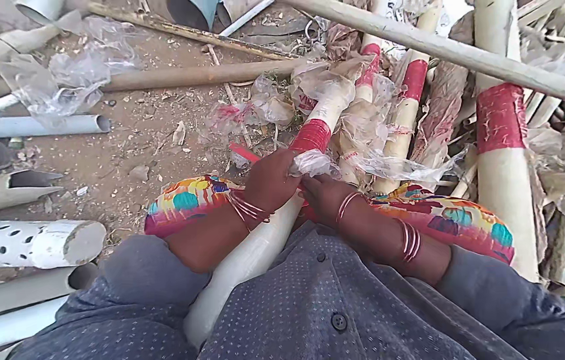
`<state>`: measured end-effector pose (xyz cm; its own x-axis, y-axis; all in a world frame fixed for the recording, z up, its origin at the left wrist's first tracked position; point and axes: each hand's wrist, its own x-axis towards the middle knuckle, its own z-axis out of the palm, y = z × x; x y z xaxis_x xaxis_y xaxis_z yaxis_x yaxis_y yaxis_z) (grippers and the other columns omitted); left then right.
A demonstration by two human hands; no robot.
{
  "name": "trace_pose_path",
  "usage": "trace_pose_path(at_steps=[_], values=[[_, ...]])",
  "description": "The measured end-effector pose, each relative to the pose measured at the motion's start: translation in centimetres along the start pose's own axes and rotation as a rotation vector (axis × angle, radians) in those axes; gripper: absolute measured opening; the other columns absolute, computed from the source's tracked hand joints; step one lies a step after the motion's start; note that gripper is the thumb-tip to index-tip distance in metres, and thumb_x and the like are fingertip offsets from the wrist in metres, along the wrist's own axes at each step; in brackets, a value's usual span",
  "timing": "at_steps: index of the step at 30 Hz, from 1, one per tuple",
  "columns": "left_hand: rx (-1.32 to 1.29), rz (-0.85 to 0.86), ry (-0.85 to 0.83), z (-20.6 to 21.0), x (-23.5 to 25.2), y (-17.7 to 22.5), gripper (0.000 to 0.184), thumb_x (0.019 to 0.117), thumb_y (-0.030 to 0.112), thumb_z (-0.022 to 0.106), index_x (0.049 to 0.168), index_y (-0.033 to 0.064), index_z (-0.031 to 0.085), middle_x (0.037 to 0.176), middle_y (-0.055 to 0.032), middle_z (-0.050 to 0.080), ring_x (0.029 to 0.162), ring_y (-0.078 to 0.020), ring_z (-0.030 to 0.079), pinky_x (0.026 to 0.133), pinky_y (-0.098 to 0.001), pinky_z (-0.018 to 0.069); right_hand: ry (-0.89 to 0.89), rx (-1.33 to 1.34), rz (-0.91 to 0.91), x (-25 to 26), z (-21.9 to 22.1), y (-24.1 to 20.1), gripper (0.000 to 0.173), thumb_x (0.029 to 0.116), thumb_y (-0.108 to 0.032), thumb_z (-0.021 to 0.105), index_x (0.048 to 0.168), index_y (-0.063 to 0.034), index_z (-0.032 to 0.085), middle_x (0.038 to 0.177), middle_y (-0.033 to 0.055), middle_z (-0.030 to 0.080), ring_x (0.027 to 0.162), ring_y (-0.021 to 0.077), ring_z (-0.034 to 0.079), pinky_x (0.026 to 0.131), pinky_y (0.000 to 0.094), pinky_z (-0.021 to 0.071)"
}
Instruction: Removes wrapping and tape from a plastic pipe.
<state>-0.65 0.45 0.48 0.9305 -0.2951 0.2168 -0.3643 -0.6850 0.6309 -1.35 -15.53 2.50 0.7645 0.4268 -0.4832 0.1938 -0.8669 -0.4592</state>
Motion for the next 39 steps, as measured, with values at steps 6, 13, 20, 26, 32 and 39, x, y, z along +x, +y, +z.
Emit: trace_pose_path(at_steps=[6,13,20,26,32,39], values=[[-0.027,-0.153,-0.005,-0.7,0.9,-1.4,0.021,0.0944,0.011,0.067,0.095,-0.0095,0.069,0.093,-0.0230,0.070,0.085,-0.0320,0.068,0.079,-0.0506,0.0525,-0.153,-0.103,0.037,1.2,-1.4,-0.1,0.048,0.1105,-0.029,0.046,0.153,-0.0070,0.046,0.137,0.0223,0.058,0.118,0.0390,0.063,0.097,0.0544,0.0505],[-0.093,-0.120,0.110,-0.8,0.4,-2.9,0.020,0.0942,0.013,0.067,0.096,-0.0059,0.070,0.092,-0.0175,0.071,0.084,-0.0208,0.068,0.080,-0.0393,0.0536,-0.049,-0.208,-0.046,1.4,-2.4,2.7,0.046,0.1099,-0.029,0.049,0.152,-0.0105,0.049,0.126,0.0248,0.062,0.103,0.0419,0.068,0.085,0.0577,0.0540],[-0.106,-0.150,0.104,-1.4,0.3,-3.1,0.013,0.0920,0.010,0.068,0.087,-0.0023,0.068,0.087,-0.0131,0.066,0.079,-0.0181,0.062,0.073,-0.0361,0.0502,0.208,-0.163,0.205,-2.4,-3.9,10.6,0.039,0.1091,-0.021,0.050,0.144,-0.0047,0.056,0.118,0.0344,0.063,0.099,0.0561,0.064,0.081,0.0718,0.0491],[-0.084,-0.232,-0.108,-2.9,2.2,-3.3,0.022,0.0965,0.017,0.067,0.082,0.0002,0.063,0.079,-0.0091,0.058,0.074,-0.0181,0.054,0.069,-0.0392,0.0444,0.376,-0.201,0.251,-5.8,-7.5,11.5,0.040,0.1094,-0.020,0.050,0.145,-0.0023,0.056,0.126,0.0347,0.062,0.112,0.0579,0.061,0.088,0.0742,0.0445],[-0.351,-0.556,-0.180,-4.3,2.5,-2.9,0.026,0.1079,0.021,0.051,0.117,-0.0024,0.061,0.089,-0.0093,0.068,0.072,-0.0124,0.067,0.073,-0.0341,0.0584,0.603,-0.229,0.098,-2.2,-11.1,7.5,0.044,0.1096,-0.027,0.048,0.147,-0.0042,0.054,0.129,0.0356,0.059,0.112,0.0584,0.060,0.087,0.0740,0.0443],[-0.282,-0.729,-0.065,-6.6,3.8,-3.8,0.019,0.1044,0.020,0.054,0.102,0.0030,0.063,0.083,-0.0053,0.063,0.070,-0.0098,0.057,0.067,-0.0321,0.0493,0.416,-0.065,0.056,2.6,-11.0,4.6,0.044,0.1105,-0.029,0.047,0.147,-0.0055,0.053,0.133,0.0272,0.061,0.122,0.0464,0.060,0.100,0.0659,0.0428]])
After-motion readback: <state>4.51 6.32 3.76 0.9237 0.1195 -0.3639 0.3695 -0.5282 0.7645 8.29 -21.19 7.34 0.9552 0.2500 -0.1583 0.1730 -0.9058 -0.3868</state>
